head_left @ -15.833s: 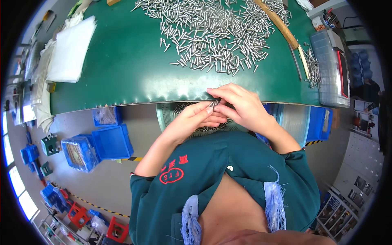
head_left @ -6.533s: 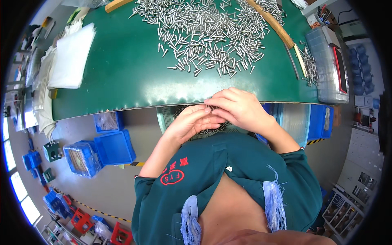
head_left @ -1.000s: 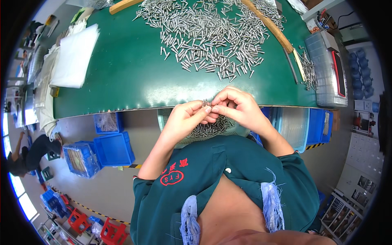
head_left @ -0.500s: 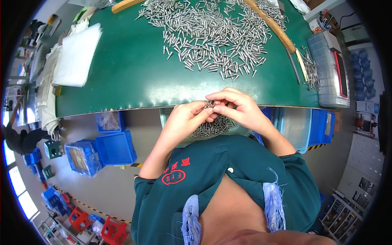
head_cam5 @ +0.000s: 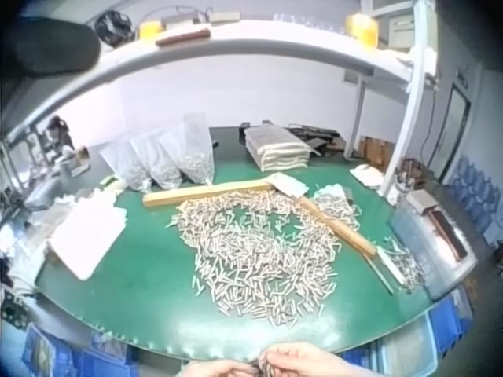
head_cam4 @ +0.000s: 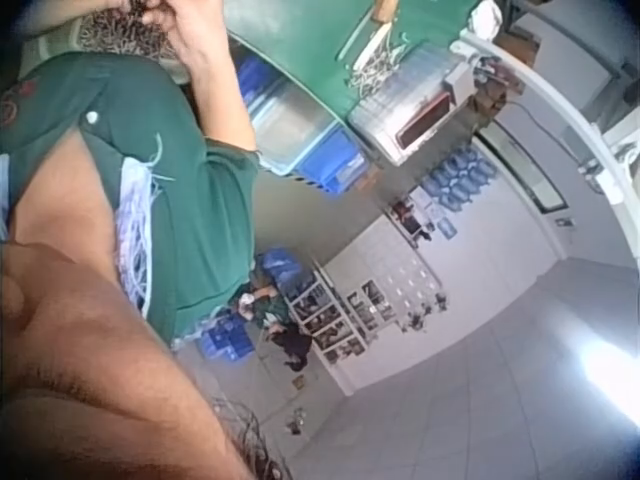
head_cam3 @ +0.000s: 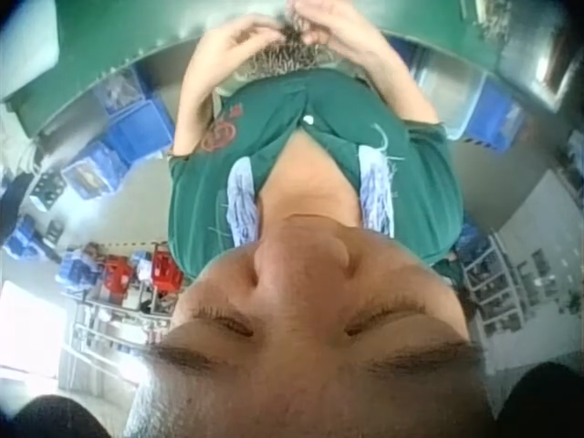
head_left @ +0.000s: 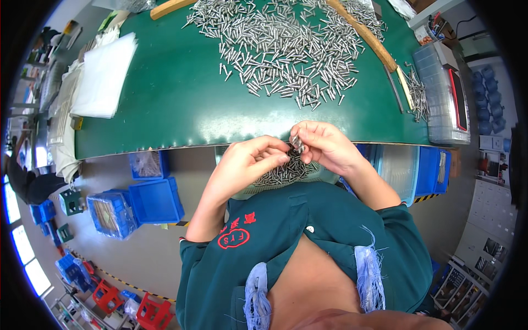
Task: Inspecting and sorting small metal industrial pins at a workbench.
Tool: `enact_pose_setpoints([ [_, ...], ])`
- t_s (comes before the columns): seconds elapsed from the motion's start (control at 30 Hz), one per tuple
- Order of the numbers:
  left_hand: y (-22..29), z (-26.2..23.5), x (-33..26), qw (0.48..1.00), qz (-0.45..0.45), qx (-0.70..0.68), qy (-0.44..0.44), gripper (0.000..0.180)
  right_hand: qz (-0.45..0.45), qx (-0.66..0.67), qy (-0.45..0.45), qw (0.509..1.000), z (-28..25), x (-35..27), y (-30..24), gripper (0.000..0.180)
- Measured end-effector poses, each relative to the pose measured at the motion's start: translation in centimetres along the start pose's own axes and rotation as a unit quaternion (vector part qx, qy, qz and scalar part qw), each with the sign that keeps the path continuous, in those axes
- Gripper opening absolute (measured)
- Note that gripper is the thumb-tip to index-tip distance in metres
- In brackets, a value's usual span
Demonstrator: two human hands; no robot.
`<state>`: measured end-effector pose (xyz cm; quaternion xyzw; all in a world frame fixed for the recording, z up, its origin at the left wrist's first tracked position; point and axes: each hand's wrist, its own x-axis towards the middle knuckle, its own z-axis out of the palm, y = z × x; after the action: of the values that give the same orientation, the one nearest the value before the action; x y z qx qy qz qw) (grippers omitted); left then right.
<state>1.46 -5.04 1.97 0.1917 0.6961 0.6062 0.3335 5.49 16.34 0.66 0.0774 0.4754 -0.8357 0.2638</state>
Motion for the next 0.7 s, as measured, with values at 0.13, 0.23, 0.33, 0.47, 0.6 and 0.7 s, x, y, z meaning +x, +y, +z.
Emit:
enact_pose_setpoints([
  [0.13, -0.7, -0.8, 0.1, 0.998, 0.004, -0.031, 0.047, 0.020, 0.084, 0.213, 0.008, 0.973, -0.1, 0.0, 0.2, 0.023],
  [0.23, -0.6, -1.2, 0.2, 0.997, 0.001, -0.044, 0.068, 0.019, 0.052, 0.018, -0.025, 0.998, -0.2, -0.2, 0.2, 0.019],
  [0.33, -0.4, -1.6, 0.4, 0.991, 0.014, 0.029, 0.127, 0.019, -0.024, -0.257, -0.048, 0.965, 0.8, -0.7, -0.3, 0.017],
  [0.47, -0.6, -1.9, 1.3, 0.976, 0.042, 0.115, 0.179, 0.020, -0.111, -0.318, -0.015, 0.941, 1.0, -0.2, -0.4, 0.018],
  [0.6, -0.8, -2.8, 3.5, 0.903, 0.114, 0.324, 0.256, 0.018, -0.217, -0.497, 0.069, 0.837, 0.6, 1.3, -0.9, 0.022],
  [0.7, -0.7, -2.8, 5.4, 0.839, 0.172, 0.437, 0.275, 0.025, -0.288, -0.576, 0.112, 0.756, 0.7, 3.5, -1.1, 0.026],
])
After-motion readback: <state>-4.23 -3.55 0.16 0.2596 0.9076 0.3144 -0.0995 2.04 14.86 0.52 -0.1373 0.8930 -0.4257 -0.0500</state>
